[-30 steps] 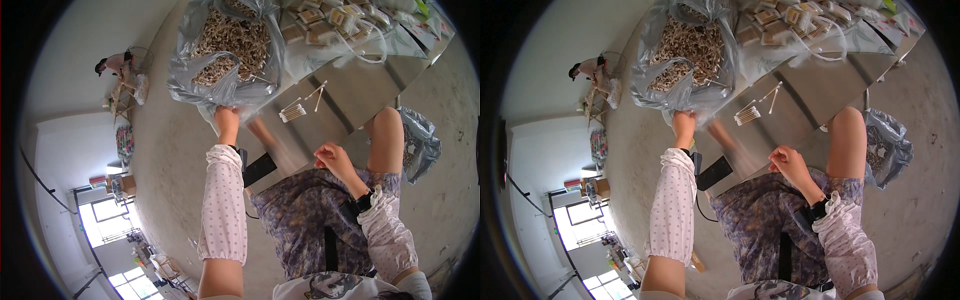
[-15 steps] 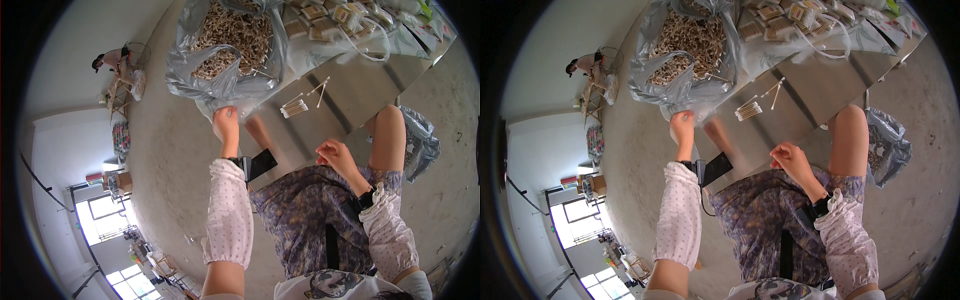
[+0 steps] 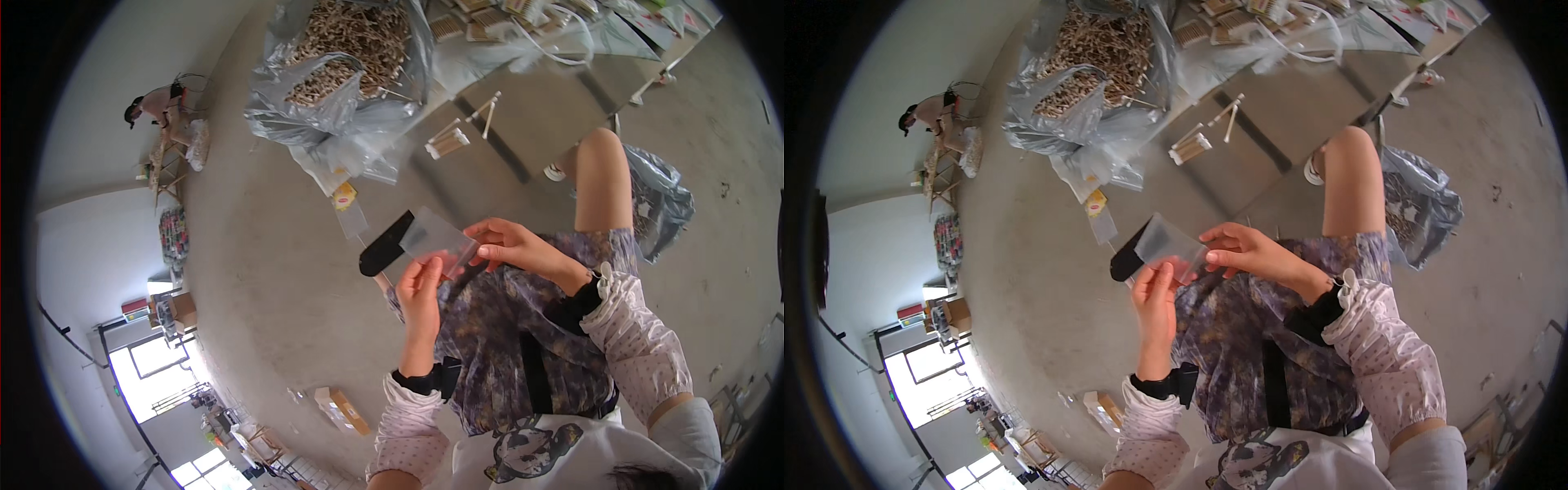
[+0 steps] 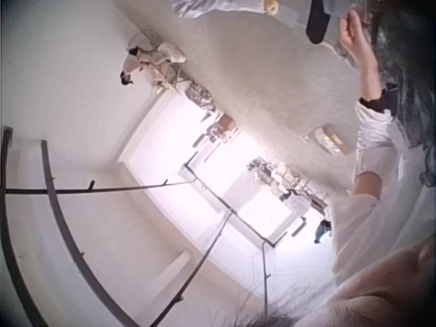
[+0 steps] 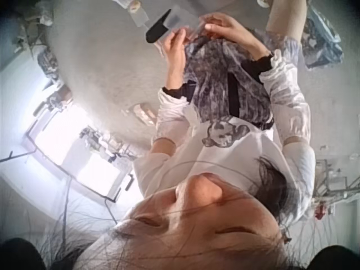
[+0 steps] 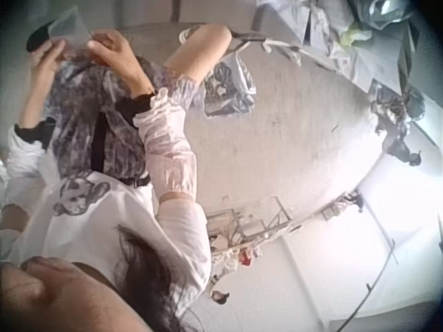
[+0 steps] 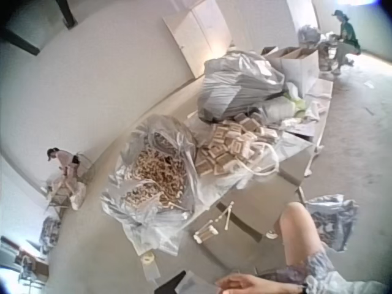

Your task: The person is aligning cotton swabs on a flat surface and then placing them into plastic bags.

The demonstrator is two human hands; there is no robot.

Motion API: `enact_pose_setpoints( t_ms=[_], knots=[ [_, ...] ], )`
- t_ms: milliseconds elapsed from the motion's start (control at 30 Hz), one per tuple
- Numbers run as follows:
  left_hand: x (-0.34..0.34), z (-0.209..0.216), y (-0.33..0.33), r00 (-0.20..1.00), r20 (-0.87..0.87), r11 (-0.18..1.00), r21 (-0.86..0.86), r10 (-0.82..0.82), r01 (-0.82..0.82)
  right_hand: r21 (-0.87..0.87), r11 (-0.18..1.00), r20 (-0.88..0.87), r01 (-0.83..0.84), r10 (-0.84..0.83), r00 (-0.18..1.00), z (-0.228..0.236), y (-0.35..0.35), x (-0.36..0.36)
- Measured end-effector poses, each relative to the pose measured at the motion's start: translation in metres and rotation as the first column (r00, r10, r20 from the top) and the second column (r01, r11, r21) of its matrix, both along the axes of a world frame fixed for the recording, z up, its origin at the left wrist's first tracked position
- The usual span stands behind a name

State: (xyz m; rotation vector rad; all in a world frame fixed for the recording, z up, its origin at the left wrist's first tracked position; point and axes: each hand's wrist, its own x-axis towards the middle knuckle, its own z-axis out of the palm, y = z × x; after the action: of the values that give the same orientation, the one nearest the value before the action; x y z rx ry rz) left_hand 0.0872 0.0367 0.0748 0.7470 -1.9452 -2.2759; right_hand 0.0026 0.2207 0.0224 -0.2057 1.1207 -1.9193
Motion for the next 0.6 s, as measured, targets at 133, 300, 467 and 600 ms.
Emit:
enact_pose_setpoints(
  t_ms=[133,300,467,600],
  knots=[
    [0.023,-0.007,0.019,0.990,0.054,0.990,-0.050,-0.131,0.133,-0.081,0.993,0.122,0.087,-0.077,0.990,0.006,0.003,0.029],
    [0.032,-0.006,0.032,0.971,0.052,0.972,-0.007,-0.232,0.233,0.048,0.975,0.196,0.217,-0.222,0.955,-0.009,0.011,0.053],
    [0.052,-0.019,0.035,0.961,0.166,0.974,-0.022,-0.221,0.227,-0.005,0.970,0.208,0.241,-0.235,0.949,-0.013,0.006,0.053],
    [0.055,-0.030,0.037,0.965,0.196,0.982,-0.044,-0.173,0.184,0.017,0.980,0.144,0.196,-0.196,0.970,-0.026,0.007,0.055]
  ],
)
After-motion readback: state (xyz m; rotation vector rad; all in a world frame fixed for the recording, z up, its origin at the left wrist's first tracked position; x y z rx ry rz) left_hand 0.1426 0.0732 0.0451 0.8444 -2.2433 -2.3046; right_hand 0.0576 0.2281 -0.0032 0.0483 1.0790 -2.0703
